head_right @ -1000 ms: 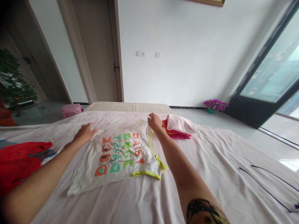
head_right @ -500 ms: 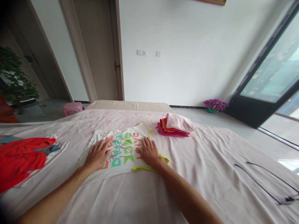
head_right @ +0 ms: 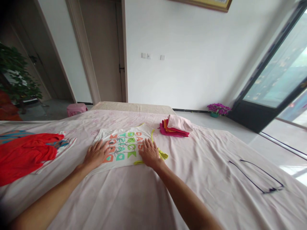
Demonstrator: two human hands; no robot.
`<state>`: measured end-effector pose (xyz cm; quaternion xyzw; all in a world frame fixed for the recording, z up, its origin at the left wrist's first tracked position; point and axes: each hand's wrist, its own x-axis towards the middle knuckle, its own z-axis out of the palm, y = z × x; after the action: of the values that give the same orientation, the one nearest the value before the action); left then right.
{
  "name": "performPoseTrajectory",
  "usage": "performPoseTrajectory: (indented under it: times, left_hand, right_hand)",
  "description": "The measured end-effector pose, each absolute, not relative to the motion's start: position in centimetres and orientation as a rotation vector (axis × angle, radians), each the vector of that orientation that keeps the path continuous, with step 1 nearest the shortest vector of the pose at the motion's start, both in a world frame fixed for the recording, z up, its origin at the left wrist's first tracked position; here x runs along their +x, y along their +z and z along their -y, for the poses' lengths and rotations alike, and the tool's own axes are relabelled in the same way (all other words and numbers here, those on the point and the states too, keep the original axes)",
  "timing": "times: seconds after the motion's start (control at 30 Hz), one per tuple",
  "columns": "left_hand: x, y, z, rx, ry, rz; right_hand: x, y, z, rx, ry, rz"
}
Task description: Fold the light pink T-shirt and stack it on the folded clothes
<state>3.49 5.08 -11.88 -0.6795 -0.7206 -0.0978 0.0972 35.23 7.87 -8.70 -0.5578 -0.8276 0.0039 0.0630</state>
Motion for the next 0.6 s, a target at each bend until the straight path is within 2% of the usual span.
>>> performPoseTrajectory:
  times: [0.1, 0.3, 0.6]
  left_hand:
    - [3.3, -11.8, -4.9, -2.033, -0.307, 2.147]
    - [2.2, -12.0, -3.7, -2.022, -0.286, 2.173]
    - [-0.2, -12.7, -0.3, -2.064, -0.216, 2.089]
  right_hand:
    - [36.3, -9.2, -6.7, -1.612, 0.012, 2.535]
    - [38.8, -9.6, -7.0, -1.8, 0.003, 2.401]
    - [38.8, -9.0, -6.3, -1.795, 0.028, 2.305]
